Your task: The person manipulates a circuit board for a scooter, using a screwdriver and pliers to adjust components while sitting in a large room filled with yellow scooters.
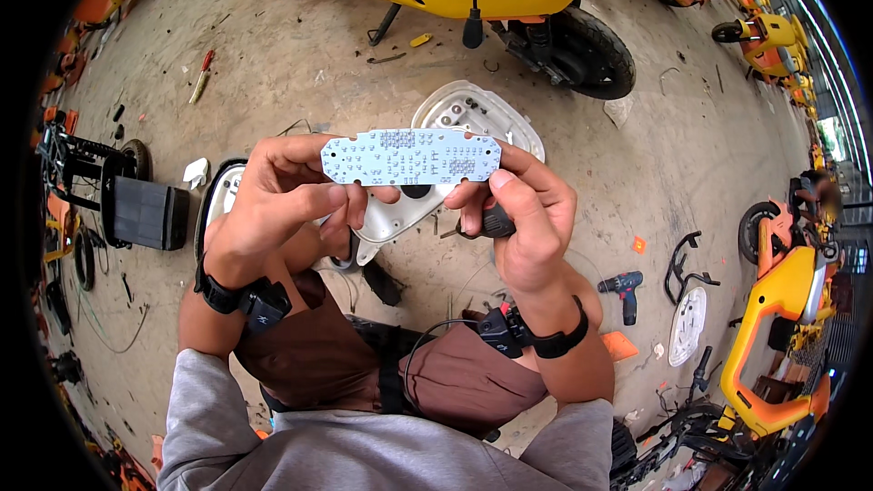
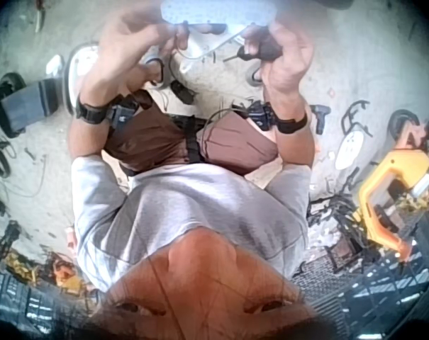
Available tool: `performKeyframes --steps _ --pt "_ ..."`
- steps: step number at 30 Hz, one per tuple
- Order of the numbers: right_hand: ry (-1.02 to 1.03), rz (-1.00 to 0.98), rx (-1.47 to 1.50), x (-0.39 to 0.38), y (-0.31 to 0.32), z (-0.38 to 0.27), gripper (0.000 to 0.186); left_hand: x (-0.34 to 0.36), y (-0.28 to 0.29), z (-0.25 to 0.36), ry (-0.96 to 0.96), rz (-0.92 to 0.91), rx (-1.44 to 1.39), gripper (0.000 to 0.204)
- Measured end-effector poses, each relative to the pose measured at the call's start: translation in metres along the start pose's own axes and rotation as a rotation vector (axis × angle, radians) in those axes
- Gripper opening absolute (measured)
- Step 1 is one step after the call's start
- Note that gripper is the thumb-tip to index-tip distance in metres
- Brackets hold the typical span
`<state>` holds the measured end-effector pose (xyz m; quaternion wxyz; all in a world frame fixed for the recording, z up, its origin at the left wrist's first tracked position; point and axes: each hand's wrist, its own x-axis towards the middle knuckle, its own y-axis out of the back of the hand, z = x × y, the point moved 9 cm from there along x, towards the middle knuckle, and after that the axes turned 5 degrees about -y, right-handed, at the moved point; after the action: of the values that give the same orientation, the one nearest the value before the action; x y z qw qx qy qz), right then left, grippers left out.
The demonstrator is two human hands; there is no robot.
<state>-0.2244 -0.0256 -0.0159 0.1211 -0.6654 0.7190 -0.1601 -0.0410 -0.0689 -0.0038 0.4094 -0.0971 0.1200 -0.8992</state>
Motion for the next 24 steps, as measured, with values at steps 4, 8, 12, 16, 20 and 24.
performKeyframes --steps 4,8,12,16,20,24 --pt "0.003 -0.018 0.0 -0.001 -0.001 -0.001 0.035 0.0 0.002 -0.001 0.014 0.039 0.045 0.029" --pt "0.015 -0.069 -0.03 0.0 -0.004 -0.001 0.035 -0.001 0.002 -0.001 0.031 0.097 0.018 0.024" --pt "0.019 -0.094 -0.026 -0.001 -0.005 -0.001 0.035 -0.001 0.005 -0.002 0.053 0.084 0.026 0.024" --pt "0.014 -0.1 -0.022 -0.002 -0.008 -0.001 0.035 -0.001 0.005 -0.001 0.046 0.091 0.016 0.025" --pt "0.021 -0.132 -0.031 -0.002 -0.012 -0.003 0.034 0.0 0.004 0.0 0.02 0.11 -0.014 0.027" --pt "0.009 -0.117 -0.042 -0.002 -0.013 -0.003 0.034 -0.002 0.006 -0.003 0.037 0.078 0.029 0.03"
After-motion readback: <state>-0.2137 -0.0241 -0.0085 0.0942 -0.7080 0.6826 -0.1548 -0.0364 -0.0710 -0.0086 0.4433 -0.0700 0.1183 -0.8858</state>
